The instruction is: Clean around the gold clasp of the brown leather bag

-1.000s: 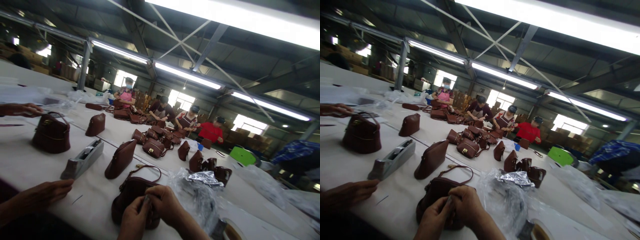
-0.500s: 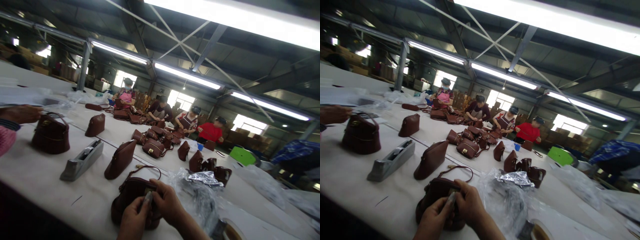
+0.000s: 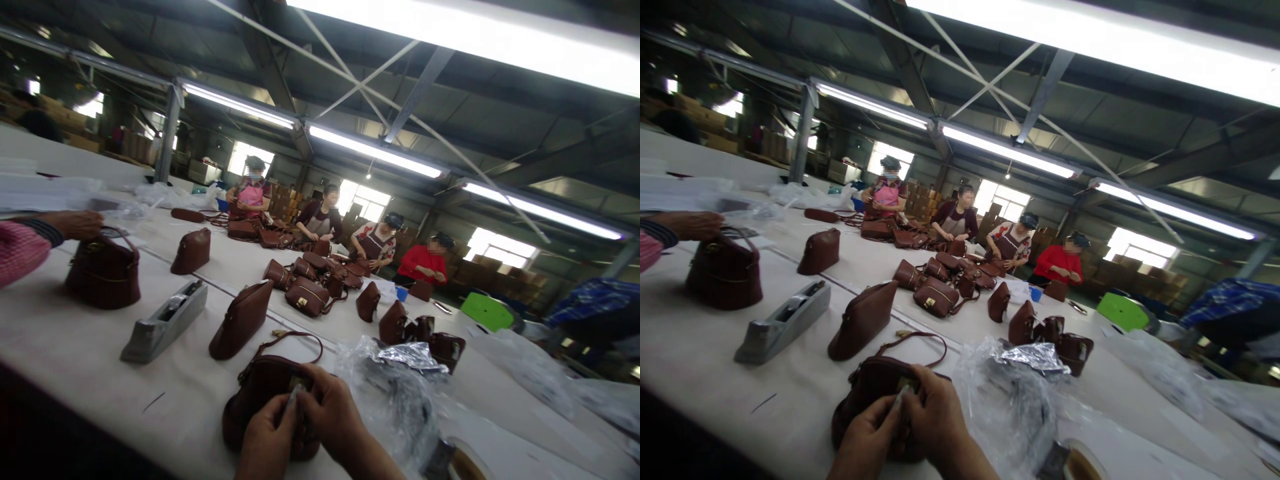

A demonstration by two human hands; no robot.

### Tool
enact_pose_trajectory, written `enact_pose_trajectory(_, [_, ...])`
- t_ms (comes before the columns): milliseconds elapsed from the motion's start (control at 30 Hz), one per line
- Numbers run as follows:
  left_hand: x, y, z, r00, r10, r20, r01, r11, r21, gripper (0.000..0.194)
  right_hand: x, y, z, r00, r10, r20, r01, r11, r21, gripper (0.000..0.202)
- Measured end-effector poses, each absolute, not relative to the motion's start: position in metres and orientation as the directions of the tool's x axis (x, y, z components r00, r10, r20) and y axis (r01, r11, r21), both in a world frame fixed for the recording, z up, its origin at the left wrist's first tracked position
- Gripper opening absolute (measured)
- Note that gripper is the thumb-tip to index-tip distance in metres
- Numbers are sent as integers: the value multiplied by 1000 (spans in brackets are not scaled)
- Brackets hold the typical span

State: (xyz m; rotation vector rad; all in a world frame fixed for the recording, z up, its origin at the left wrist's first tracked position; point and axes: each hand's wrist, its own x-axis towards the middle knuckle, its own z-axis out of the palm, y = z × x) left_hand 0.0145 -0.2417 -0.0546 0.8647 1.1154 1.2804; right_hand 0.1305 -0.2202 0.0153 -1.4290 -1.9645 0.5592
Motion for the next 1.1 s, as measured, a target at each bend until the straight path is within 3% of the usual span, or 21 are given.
enact_pose_trajectory(267, [13, -244, -50, -71, 987, -141, -297, 114, 948, 58, 128, -217, 6, -103, 971, 216, 752, 219, -622, 51])
enact_pose_trajectory(400, [12, -244, -50, -62, 986, -155, -291, 131, 948, 60, 129, -219, 6, -110, 970, 217, 719, 229, -656, 57])
enact_pose_trajectory(633, [13, -248, -38, -84, 976, -200, -340, 161, 926, 54, 141, -224, 24, -173, 949, 263, 717, 305, -627, 30])
enact_pose_trajectory(767, [14, -248, -38, -94, 974, -207, -338, 164, 927, 57, 141, -226, 29, -131, 961, 244, 770, 253, -585, 14])
enact_pose_trajectory(1100, [13, -246, -43, -93, 977, -190, -339, 148, 929, 59, 138, -218, 20, -47, 991, 128, 714, 123, -689, 22])
